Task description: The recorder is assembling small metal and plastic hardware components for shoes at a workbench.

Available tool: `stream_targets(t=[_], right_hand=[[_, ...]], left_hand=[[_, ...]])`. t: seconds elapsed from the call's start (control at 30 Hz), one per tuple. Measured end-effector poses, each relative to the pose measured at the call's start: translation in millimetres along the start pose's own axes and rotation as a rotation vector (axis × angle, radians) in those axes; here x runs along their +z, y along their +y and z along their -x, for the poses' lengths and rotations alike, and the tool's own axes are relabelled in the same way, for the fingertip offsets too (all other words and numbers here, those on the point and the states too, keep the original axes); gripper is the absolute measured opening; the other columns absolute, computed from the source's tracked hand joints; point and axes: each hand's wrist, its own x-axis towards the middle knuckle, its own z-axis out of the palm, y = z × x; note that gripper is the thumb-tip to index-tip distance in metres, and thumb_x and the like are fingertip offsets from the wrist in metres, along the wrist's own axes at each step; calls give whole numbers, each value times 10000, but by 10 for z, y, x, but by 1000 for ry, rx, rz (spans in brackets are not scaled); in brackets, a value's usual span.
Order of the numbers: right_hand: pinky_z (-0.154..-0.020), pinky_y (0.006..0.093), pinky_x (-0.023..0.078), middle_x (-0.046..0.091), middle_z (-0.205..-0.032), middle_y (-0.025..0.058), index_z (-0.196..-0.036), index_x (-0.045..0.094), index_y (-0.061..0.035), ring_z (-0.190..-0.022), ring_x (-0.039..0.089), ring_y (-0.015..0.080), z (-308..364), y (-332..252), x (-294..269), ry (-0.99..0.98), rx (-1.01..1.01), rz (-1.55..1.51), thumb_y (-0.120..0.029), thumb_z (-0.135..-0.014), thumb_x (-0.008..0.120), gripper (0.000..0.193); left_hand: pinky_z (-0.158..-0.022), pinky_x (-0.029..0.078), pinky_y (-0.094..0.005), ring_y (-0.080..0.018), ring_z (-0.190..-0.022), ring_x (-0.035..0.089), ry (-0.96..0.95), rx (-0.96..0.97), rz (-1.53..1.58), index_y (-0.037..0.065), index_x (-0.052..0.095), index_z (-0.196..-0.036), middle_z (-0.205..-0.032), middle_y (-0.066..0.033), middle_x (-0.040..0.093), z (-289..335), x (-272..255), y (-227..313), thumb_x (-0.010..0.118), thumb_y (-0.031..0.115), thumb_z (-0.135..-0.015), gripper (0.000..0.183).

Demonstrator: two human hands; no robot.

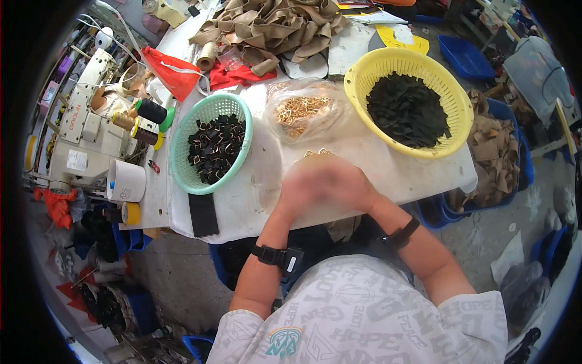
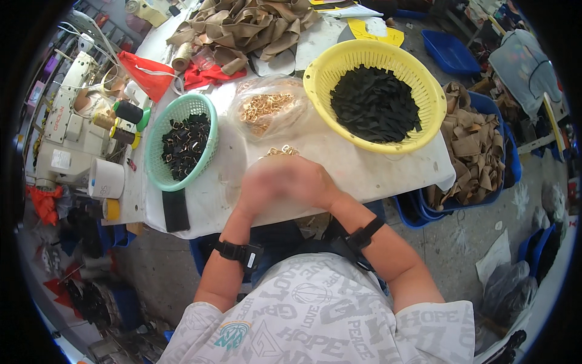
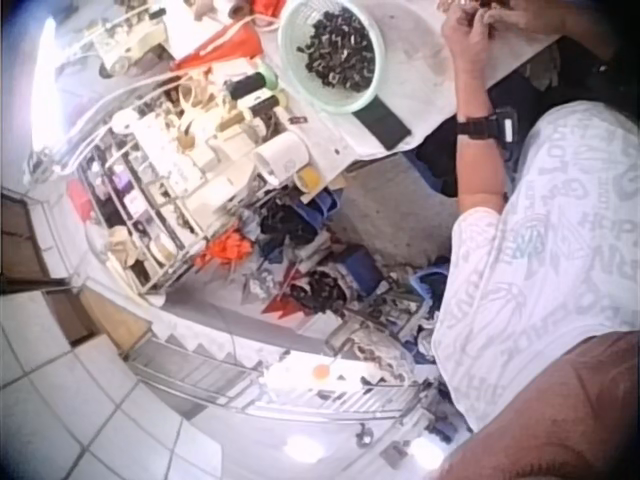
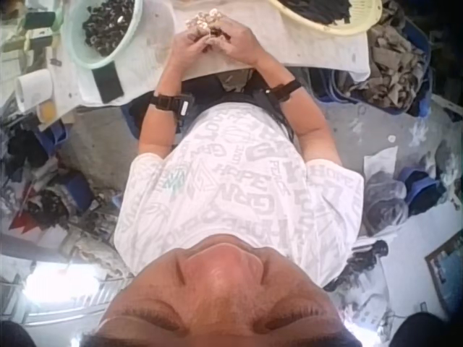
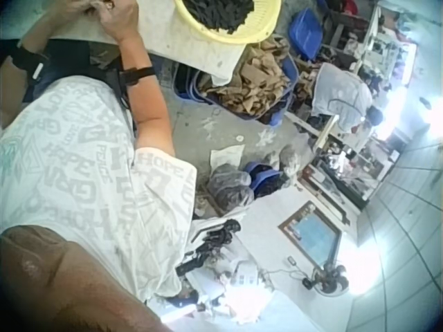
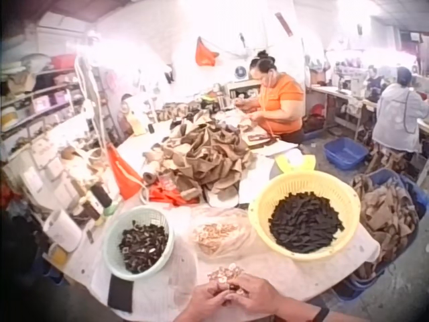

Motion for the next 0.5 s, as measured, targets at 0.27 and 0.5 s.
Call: stream_targets(t=[0.27, 0.5], right_hand=[[-654, 353, 496, 610, -800, 129, -971, 618, -22, -720, 616, 281, 22, 72, -11, -38, -61, 35, -160, -807, 702, 230], [-623, 341, 501, 631, -794, 137, -967, 627, -12, -682, 627, 272, 19, -9, -35, -57, -2, -10, -149, -806, 697, 223]], left_hand=[[-572, 487, -223, -72, -634, 567, -25, 25, -65, -12, 607, -906, -773, -24, 624, 18, 17, -24, 622, 77, -919, 91], [-570, 485, -221, -74, -637, 566, -2, 28, -73, -19, 616, -898, -755, -21, 618, 47, 56, 19, 625, 58, -908, 78]])
